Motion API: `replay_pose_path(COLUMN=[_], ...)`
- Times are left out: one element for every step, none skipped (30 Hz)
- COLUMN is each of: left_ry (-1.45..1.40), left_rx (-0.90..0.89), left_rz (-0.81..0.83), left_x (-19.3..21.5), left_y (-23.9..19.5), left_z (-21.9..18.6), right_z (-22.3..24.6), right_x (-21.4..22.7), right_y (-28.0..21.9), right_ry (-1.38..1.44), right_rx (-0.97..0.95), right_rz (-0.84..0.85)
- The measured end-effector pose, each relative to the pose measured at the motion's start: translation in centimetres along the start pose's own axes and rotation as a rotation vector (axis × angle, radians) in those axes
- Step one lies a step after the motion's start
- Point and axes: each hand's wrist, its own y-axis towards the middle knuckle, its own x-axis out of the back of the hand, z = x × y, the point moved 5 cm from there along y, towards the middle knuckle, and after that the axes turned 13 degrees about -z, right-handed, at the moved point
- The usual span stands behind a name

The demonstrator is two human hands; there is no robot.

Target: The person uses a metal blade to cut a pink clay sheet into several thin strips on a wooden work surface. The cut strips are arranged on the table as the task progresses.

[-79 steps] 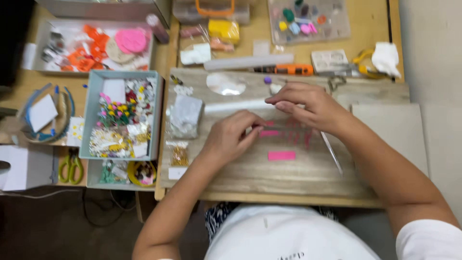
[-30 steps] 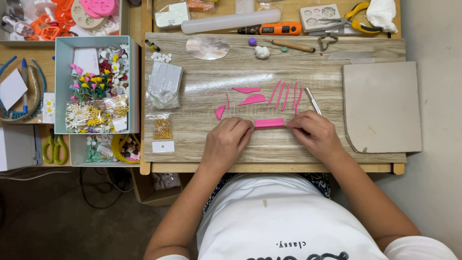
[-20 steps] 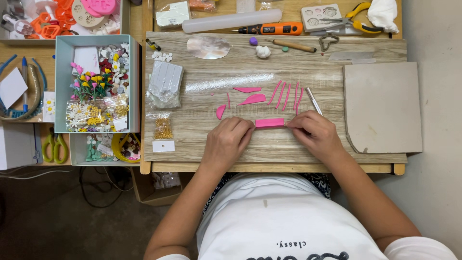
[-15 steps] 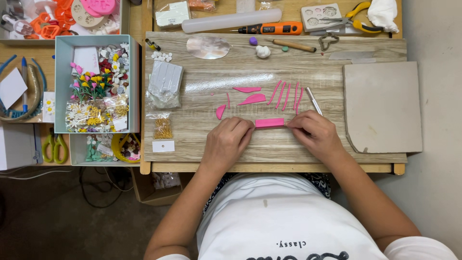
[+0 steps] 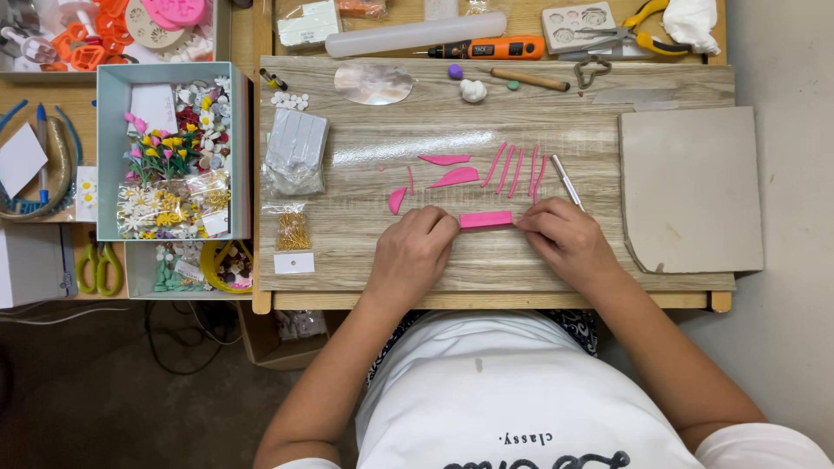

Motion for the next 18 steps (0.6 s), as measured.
replay_pose_path(left_ry=[-0.001, -0.009, -0.015, -0.014, -0.012, -0.010, -0.011, -0.021, -0.029, -0.029, -0.037, -0.045, -0.045, -0.036, -0.028, -0.028, -0.004, 0.019], left_rx=[0.000, -0.001, -0.003, -0.003, 0.005, 0.014, 0.013, 0.009, 0.005, 0.006, 0.002, -0.002, 0.001, 0.003, 0.002, 0.002, 0.006, 0.010], left_rz=[0.000, -0.001, -0.003, -0.004, 0.022, 0.049, 0.049, 0.065, 0.082, 0.083, 0.096, 0.109, 0.108, 0.119, 0.130, 0.129, 0.154, 0.179], left_x=[-0.1, -0.1, -0.1, -0.2, -0.4, -0.7, -0.6, -0.6, -0.5, -0.6, -0.8, -0.9, -0.9, -0.9, -1.0, -1.0, -1.1, -1.2], left_y=[0.0, 0.0, 0.1, 0.1, 0.0, -0.2, 0.0, 0.1, 0.2, 0.2, 0.2, 0.3, 0.3, 0.2, 0.3, 0.3, 0.2, 0.2], left_z=[0.0, -0.1, 0.0, 0.0, 0.1, 0.1, 0.0, 0.0, -0.1, -0.1, -0.2, -0.2, -0.3, -0.4, -0.4, -0.4, -0.4, -0.4], right_z=[0.0, 0.0, 0.0, -0.1, -0.1, -0.1, -0.2, -0.4, -0.4, -0.4, -0.5, -0.5, -0.6, -0.6, -0.7, -0.7, -0.7, -0.7], right_x=[0.0, 0.0, -0.1, -0.1, -0.2, -0.2, -0.3, -0.3, -0.4, -0.5, -0.5, -0.5, -0.5, -0.4, -0.3, -0.4, -0.4, -0.4], right_y=[0.0, -0.1, 0.0, 0.1, 0.0, 0.0, -0.1, -0.2, -0.3, -0.4, -0.4, -0.5, -0.6, -0.6, -0.7, -0.6, -0.6, -0.6], right_ry=[-0.001, -0.005, -0.008, -0.008, -0.012, -0.016, -0.018, -0.017, -0.014, -0.014, -0.019, -0.024, -0.024, -0.028, -0.034, -0.034, -0.044, -0.054], right_rx=[-0.001, -0.009, -0.016, -0.015, -0.020, -0.025, -0.025, -0.029, -0.033, -0.034, -0.040, -0.045, -0.045, -0.051, -0.057, -0.057, -0.060, -0.063], right_rz=[0.000, 0.001, 0.003, 0.003, 0.006, 0.010, 0.010, 0.006, 0.004, 0.005, -0.002, -0.009, -0.006, -0.012, -0.020, -0.020, -0.014, -0.008])
